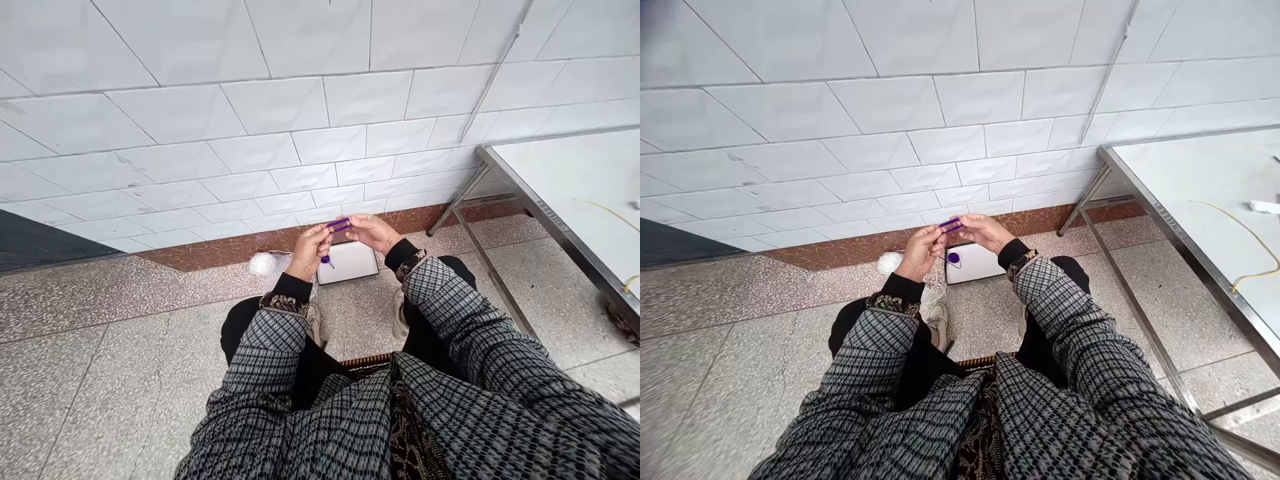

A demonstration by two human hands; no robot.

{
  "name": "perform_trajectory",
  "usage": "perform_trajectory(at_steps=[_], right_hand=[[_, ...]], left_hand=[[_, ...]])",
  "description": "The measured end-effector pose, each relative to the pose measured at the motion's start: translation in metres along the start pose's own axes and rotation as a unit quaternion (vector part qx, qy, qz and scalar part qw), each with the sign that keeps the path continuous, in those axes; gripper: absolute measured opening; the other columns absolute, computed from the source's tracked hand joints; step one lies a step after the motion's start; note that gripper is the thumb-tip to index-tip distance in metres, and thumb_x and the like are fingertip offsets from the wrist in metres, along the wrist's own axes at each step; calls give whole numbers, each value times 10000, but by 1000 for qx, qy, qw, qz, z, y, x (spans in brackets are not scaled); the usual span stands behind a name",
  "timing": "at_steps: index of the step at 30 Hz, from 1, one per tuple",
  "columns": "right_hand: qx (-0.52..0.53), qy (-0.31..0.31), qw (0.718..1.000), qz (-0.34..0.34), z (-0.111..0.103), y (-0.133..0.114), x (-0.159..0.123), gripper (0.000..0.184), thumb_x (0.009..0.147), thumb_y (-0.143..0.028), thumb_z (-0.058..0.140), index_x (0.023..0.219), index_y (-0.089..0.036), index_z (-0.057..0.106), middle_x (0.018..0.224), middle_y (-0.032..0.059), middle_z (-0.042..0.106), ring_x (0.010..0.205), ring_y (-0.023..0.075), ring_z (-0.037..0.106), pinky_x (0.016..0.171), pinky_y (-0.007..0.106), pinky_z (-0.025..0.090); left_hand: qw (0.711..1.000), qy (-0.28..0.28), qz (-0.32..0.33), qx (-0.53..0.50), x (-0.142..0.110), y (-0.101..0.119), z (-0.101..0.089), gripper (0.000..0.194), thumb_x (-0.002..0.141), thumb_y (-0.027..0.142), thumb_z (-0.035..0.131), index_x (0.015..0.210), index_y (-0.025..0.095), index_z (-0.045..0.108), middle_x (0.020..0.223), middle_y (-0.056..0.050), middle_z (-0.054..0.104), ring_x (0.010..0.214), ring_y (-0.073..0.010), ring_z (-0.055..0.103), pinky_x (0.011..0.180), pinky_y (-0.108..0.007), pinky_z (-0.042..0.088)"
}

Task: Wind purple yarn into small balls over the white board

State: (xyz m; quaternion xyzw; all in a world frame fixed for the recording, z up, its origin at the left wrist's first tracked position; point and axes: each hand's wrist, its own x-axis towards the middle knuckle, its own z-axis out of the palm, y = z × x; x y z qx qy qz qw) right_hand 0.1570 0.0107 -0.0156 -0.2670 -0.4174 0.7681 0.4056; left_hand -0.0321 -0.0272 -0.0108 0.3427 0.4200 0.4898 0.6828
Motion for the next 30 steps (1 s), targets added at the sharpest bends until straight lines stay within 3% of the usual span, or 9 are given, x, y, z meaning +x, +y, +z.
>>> perform_trajectory(at_steps=[2, 4, 7, 10, 11, 13, 18, 24, 30], right_hand=[[-111, -50, 992, 18, -7, -2, 1, 243, 779, -386, 832, 905, -186, 772, 886, 28, 727, 785, 133, 611, 791, 284, 522], [-288, -100, 952, 10, -12, -5, 1, 179, 838, -352, 769, 885, -180, 772, 838, 21, 708, 761, 144, 597, 789, 310, 502], [-577, -105, 808, -62, -10, -6, 0, 103, 899, -234, 701, 877, -178, 785, 896, 54, 716, 893, 203, 616, 910, 386, 460], [-749, -5, 646, -146, 0, 1, -4, 132, 949, -217, 673, 936, -196, 803, 1047, 110, 718, 1077, 279, 576, 1112, 551, 299], [-773, 27, 611, -169, 3, 4, -5, 141, 961, -229, 667, 940, -204, 804, 1084, 120, 711, 1115, 294, 554, 1151, 596, 222], [-779, 83, 591, -192, 8, 13, -4, 153, 974, -254, 662, 934, -220, 806, 1183, 130, 691, 1174, 311, 525, 1177, 645, 127], [-681, 151, 684, -212, 8, 33, 7, 135, 948, -235, 689, 913, -222, 819, 1361, 125, 639, 1292, 329, 496, 1177, 622, 204], [-440, 62, 858, -258, -3, 40, 20, 171, 941, -295, 669, 930, -218, 821, 1417, 110, 586, 1301, 275, 537, 1122, 471, 421], [-268, 38, 940, -208, 4, 36, 12, 403, 878, -585, 696, 857, -194, 792, 1393, 120, 598, 1278, 282, 553, 1119, 469, 434]], left_hand=[[999, 24, 7, 26, 1, 4, -4, 196, 715, 207, 795, 777, 130, 626, 564, 56, 491, 400, -10, 260, 400, -138, 125], [997, 48, 14, 60, 2, 4, -7, 138, 717, 172, 765, 757, 128, 641, 536, 68, 451, 397, -16, 248, 404, -147, 126], [987, 99, 20, 123, 3, 1, -3, 89, 727, 120, 722, 695, 124, 638, 514, 60, 452, 407, -29, 294, 415, -155, 161], [987, 131, 8, 96, 2, -2, 6, 100, 744, 88, 675, 674, 118, 611, 583, 11, 556, 426, -30, 347, 414, -154, 169], [991, 125, -7, 53, 1, -3, 9, 93, 754, 85, 655, 683, 116, 602, 612, -3, 577, 428, -28, 351, 409, -151, 169], [993, 99, -49, -53, -1, -4, 15, 78, 765, 84, 616, 701, 113, 585, 646, -17, 580, 429, -23, 349, 396, -145, 179], [970, 41, -127, -204, -7, -4, 20, 115, 793, 86, 528, 684, 120, 533, 635, -11, 513, 415, -22, 337, 363, -132, 190], [966, -18, -130, -222, -12, -1, 16, 167, 857, 109, 506, 695, 118, 547, 619, -1, 479, 405, -20, 316, 343, -118, 191], [977, -10, -98, -189, -13, -3, 15, 38, 826, 73, 649, 796, 95, 640, 705, -18, 579, 462, -20, 405, 353, -105, 240]])
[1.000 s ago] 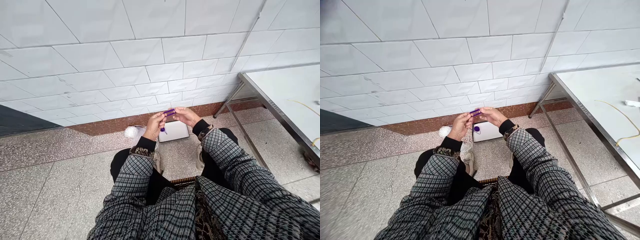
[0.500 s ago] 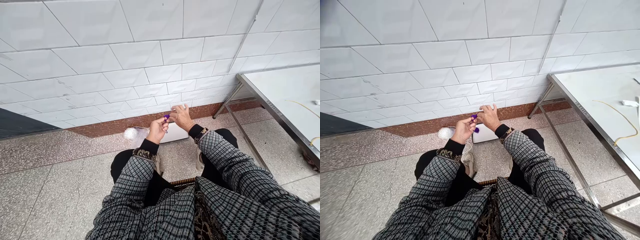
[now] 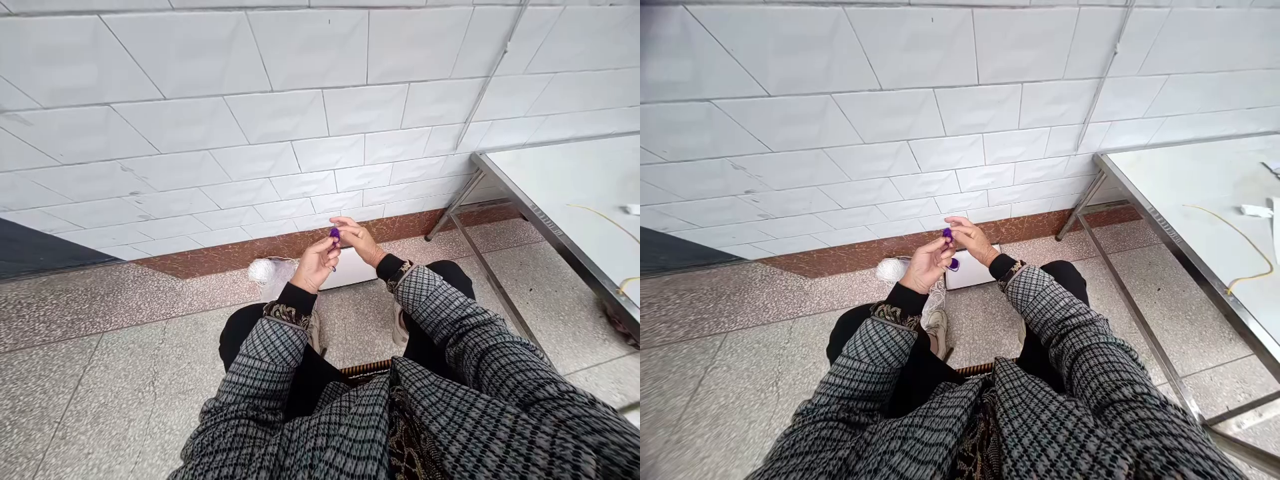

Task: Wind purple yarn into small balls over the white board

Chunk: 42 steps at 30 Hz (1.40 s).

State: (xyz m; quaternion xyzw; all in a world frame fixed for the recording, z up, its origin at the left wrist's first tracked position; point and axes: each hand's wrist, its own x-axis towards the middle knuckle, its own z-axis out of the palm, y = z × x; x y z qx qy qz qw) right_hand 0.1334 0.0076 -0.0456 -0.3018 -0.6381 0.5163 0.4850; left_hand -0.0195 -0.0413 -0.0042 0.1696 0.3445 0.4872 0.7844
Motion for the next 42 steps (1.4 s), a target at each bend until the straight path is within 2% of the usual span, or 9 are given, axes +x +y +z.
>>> perform_trajectory(at_steps=[6, 11, 15, 19, 23, 29, 32, 36, 42], right_hand=[[106, 89, 987, 76, 17, -8, -3, 441, 747, -599, 793, 695, -164, 733, 1348, 151, 630, 1154, 267, 620, 1003, 419, 510], [172, 130, 971, 105, 27, -13, -3, 392, 704, -552, 825, 785, -173, 759, 1312, 124, 667, 1085, 230, 636, 950, 379, 534], [211, 144, 959, 120, 32, -15, -4, 416, 671, -535, 850, 863, -177, 767, 1252, 105, 702, 971, 193, 657, 898, 354, 551], [207, 155, 958, 124, 35, -19, -4, 416, 656, -539, 859, 831, -177, 753, 1139, 86, 734, 837, 165, 644, 779, 326, 561], [236, 157, 947, 153, 37, -24, -5, 459, 622, -540, 887, 886, -185, 764, 877, 44, 744, 751, 164, 631, 698, 308, 555], [268, 120, 942, 160, 32, -27, -9, 438, 638, -555, 888, 814, -179, 749, 828, 39, 734, 800, 169, 653, 799, 327, 566], [239, 128, 951, 149, 28, -23, -10, 470, 631, -574, 885, 848, -175, 763, 948, 67, 746, 868, 179, 662, 859, 347, 556], [114, 163, 976, 87, 26, -17, -10, 444, 706, -604, 811, 799, -173, 760, 1179, 119, 707, 1063, 229, 646, 984, 388, 514], [-17, 187, 982, 5, 27, -12, -11, 393, 869, -556, 666, 803, -178, 754, 1132, 131, 684, 1115, 249, 629, 1045, 398, 476]], left_hand=[[999, 18, 43, 22, 2, -4, 1, 107, 759, 58, 751, 794, 100, 660, 721, -11, 615, 481, -12, 430, 388, -112, 269], [990, 39, 121, 53, 3, -3, 1, 205, 706, 49, 765, 870, 141, 683, 705, 9, 624, 468, -12, 395, 404, -119, 235], [986, 6, 148, 78, -1, 1, 1, 359, 657, 50, 683, 997, 149, 746, 736, -4, 643, 494, -32, 428, 421, -137, 261], [985, -16, 144, 90, -4, 2, 4, 367, 643, 97, 674, 995, 132, 771, 727, -19, 639, 517, -50, 447, 434, -158, 279], [978, 12, 174, 117, -2, -2, 7, 295, 667, 132, 779, 962, 146, 786, 691, 7, 608, 511, -36, 395, 436, -161, 237], [956, 61, 236, 162, 4, -7, 7, 260, 641, 135, 822, 897, 149, 778, 722, -1, 667, 510, -31, 379, 448, -169, 212], [949, 76, 252, 172, 5, -9, 7, 240, 630, 149, 819, 862, 144, 758, 749, -9, 684, 520, -35, 407, 447, -163, 216], [948, 87, 254, 173, 5, -12, 10, 233, 617, 149, 818, 830, 147, 725, 734, 4, 667, 539, -47, 446, 450, -155, 248], [958, 92, 234, 139, 4, -14, 15, 250, 617, 116, 828, 809, 147, 671, 679, 34, 610, 514, -36, 421, 449, -146, 246]])
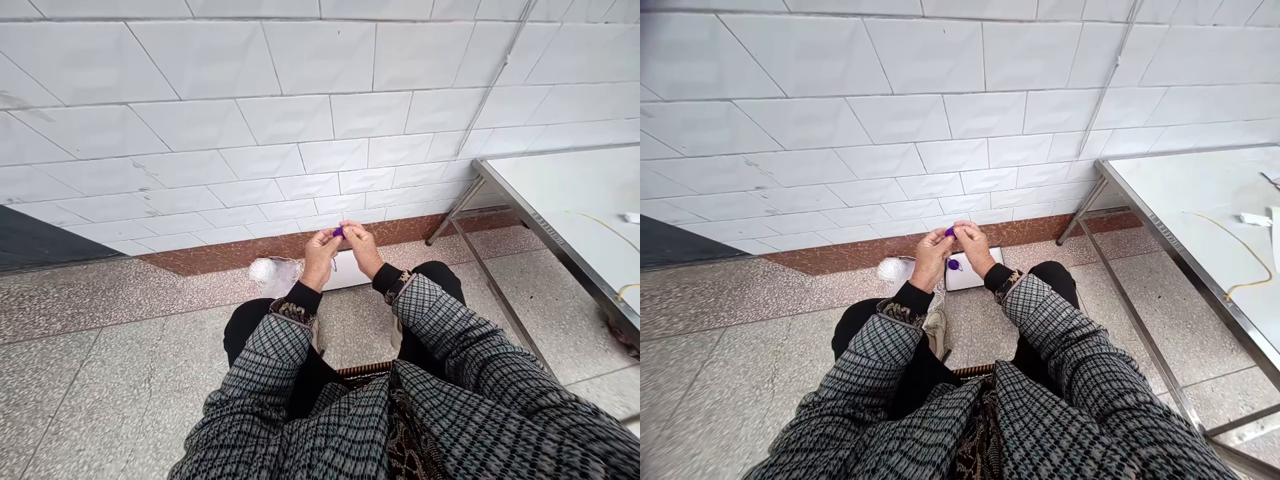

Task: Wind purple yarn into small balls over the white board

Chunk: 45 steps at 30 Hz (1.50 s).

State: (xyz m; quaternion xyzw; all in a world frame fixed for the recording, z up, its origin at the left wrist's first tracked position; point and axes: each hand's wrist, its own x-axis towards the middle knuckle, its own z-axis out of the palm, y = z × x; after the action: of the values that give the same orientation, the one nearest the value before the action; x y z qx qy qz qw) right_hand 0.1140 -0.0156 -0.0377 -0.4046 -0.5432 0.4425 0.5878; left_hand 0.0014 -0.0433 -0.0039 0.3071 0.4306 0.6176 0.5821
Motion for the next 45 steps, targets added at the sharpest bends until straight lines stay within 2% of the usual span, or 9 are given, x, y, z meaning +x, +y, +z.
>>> perform_trajectory(at_steps=[6, 10, 15, 18, 23, 26, 30, 36, 45], right_hand=[[-98, -1, 993, -65, -6, -6, 1, 326, 916, -495, 634, 798, -204, 726, 1091, 103, 674, 1063, 238, 622, 995, 391, 495], [-98, -10, 992, -74, -12, -13, 0, 307, 880, -497, 671, 798, -203, 709, 1016, 92, 666, 1011, 232, 626, 967, 391, 506], [-16, -51, 999, 5, -24, -16, -3, 370, 860, -557, 674, 998, -214, 671, 907, 36, 655, 702, 145, 593, 712, 307, 540], [22, -78, 996, 43, -32, -15, -4, 450, 851, -539, 694, 1179, -241, 617, 1035, 36, 668, 610, 98, 585, 620, 268, 527], [-26, -169, 985, 37, -44, -22, -8, 540, 824, -342, 749, 1341, -267, 609, 1364, 101, 634, 726, 116, 652, 669, 285, 569], [-55, -226, 973, 9, -47, -27, -10, 390, 808, -274, 744, 1196, -250, 729, 1328, 86, 671, 830, 153, 668, 724, 315, 585], [2, -227, 973, 51, -45, -23, -9, 185, 779, -279, 754, 946, -204, 779, 929, 35, 758, 711, 140, 668, 709, 319, 584], [62, -172, 974, 134, -41, -22, -8, 211, 662, -278, 838, 813, -177, 731, 690, -3, 730, 632, 134, 680, 642, 273, 563], [18, -162, 969, 184, -39, -36, -11, 159, 730, -158, 782, 711, -160, 624, 566, -15, 682, 522, 93, 626, 560, 209, 504]], left_hand=[[999, -37, -23, -16, -2, 3, 2, 236, 637, 135, 852, 782, 133, 667, 628, 46, 560, 476, -16, 361, 444, -149, 218], [999, -48, -16, 3, -4, 5, 0, 222, 624, 149, 843, 748, 136, 659, 643, 21, 596, 505, -35, 426, 439, -149, 208], [998, -43, -4, 48, -9, 4, -4, 191, 643, 161, 816, 773, 137, 677, 623, 15, 614, 478, -40, 404, 441, -162, 221], [996, -26, 9, 86, -14, 1, -7, 185, 651, 168, 819, 768, 134, 681, 600, 27, 589, 472, -42, 388, 445, -172, 228], [989, -45, -1, 144, -20, -8, -9, 200, 660, 241, 834, 728, 132, 681, 627, 2, 626, 505, -62, 437, 460, -179, 272], [984, -50, -2, 168, -19, -12, -12, 230, 636, 263, 849, 722, 137, 676, 629, 1, 631, 516, -76, 468, 471, -184, 309], [983, -57, 3, 175, -17, -15, -17, 258, 626, 288, 847, 732, 144, 661, 634, 3, 639, 499, -75, 460, 464, -185, 310], [984, -53, -2, 169, -17, -14, -20, 262, 622, 300, 829, 737, 144, 653, 634, 2, 624, 498, -72, 461, 453, -179, 282], [974, -82, -19, 210, -15, -16, -21, 319, 605, 376, 794, 783, 155, 646, 656, 4, 632, 526, -93, 498, 465, -191, 290]])
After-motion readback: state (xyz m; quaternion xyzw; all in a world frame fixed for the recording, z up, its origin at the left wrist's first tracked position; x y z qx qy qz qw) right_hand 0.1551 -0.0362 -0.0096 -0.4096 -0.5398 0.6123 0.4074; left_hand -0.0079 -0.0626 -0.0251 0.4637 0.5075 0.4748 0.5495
